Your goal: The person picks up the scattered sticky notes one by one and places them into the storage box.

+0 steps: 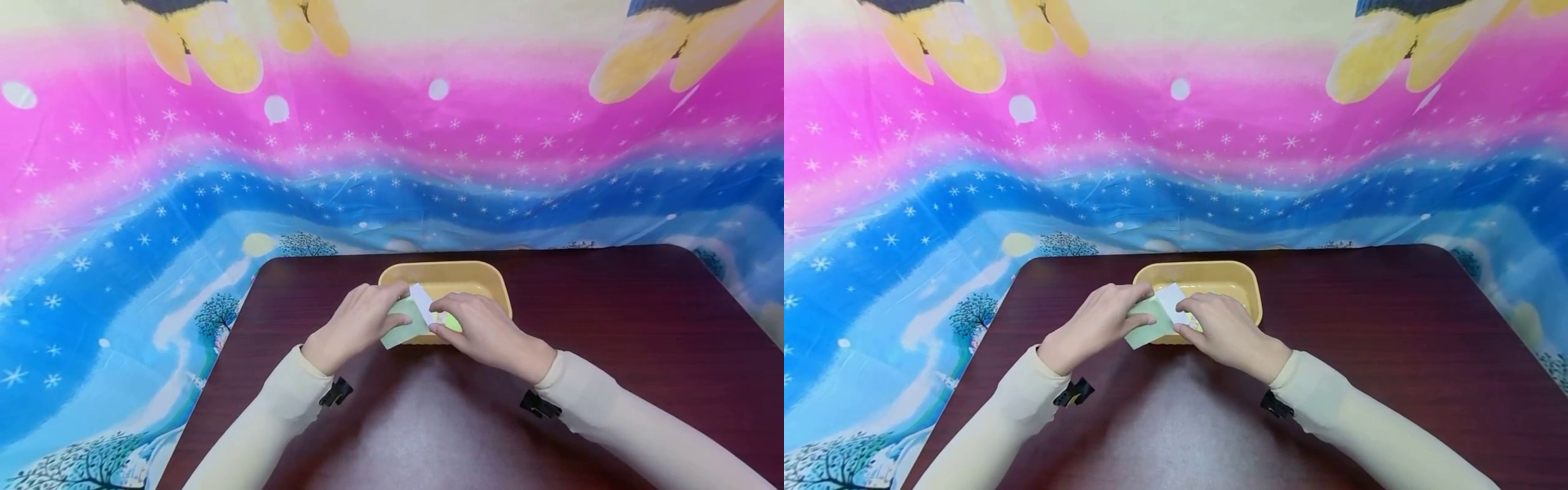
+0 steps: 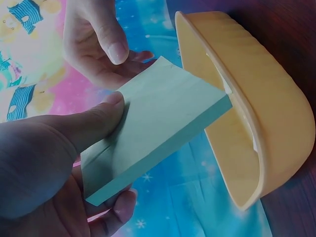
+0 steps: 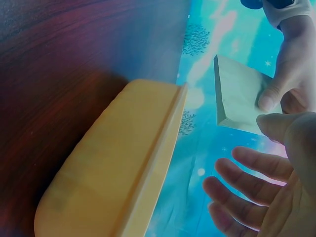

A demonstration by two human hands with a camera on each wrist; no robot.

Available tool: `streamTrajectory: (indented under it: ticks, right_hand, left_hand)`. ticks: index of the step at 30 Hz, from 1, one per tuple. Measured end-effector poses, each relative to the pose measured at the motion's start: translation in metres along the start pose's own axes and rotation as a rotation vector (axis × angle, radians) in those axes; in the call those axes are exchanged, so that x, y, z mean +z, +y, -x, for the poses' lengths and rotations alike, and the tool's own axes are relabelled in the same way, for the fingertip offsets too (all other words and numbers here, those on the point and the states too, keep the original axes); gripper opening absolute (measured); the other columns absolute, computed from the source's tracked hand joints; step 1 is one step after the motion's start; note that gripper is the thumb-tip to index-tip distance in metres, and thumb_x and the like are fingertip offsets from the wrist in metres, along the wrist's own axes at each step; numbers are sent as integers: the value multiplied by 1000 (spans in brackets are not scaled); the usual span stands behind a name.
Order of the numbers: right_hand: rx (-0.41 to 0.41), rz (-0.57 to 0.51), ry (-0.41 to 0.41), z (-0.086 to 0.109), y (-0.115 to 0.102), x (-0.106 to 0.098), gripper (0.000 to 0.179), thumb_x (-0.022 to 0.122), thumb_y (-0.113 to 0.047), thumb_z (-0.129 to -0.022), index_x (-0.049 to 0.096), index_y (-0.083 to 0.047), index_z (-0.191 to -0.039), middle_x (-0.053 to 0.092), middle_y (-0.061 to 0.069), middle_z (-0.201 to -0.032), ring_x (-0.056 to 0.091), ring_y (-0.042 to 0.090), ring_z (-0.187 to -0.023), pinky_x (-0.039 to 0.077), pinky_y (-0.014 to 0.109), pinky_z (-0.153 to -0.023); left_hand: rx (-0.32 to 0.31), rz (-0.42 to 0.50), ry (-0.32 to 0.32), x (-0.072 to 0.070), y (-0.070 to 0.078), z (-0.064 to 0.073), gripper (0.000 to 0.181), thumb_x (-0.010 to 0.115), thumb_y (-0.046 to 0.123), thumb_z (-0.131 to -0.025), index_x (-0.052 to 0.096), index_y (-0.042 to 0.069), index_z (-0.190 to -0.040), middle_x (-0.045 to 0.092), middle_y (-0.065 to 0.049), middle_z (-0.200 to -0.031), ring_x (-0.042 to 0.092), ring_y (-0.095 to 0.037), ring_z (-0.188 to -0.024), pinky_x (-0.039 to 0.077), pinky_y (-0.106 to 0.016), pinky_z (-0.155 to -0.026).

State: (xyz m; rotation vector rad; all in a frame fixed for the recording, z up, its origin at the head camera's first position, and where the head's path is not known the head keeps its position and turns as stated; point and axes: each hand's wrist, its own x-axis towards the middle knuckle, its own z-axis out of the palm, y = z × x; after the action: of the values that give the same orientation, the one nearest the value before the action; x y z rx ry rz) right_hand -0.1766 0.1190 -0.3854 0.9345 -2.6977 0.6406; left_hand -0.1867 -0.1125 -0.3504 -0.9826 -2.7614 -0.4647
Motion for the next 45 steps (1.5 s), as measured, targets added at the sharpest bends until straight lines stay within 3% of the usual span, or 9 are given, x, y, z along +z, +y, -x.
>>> streamTrajectory:
  ticks: [15, 36, 45]
  right_hand:
    - [-15, 1, 8, -4, 7, 1, 25, 75, -27, -91, 73, -10, -111, 76, 3, -102, 71, 18, -92, 56, 43, -83]
    - [45, 0, -36, -8, 14, 1, 29, 73, -28, -93, 73, -9, -114, 77, 6, -106, 72, 22, -95, 57, 45, -83]
    - [47, 11, -37, -9, 17, 1, 28, 73, -28, -93, 73, -8, -113, 77, 7, -106, 72, 23, -95, 56, 46, -84]
  left_hand:
    - [-33, 13, -9, 2, -8, -7, 26, 79, 27, -88, 64, 14, -103, 69, 4, -80, 52, -10, -62, 42, -24, -57]
    - [-56, 15, -28, 6, -13, -18, 28, 78, 29, -89, 66, 15, -111, 67, 5, -80, 48, -11, -62, 37, -25, -58]
    - [-50, 22, -18, 10, -16, -23, 28, 79, 28, -88, 66, 15, -109, 67, 5, -80, 51, -12, -63, 42, -27, -58]
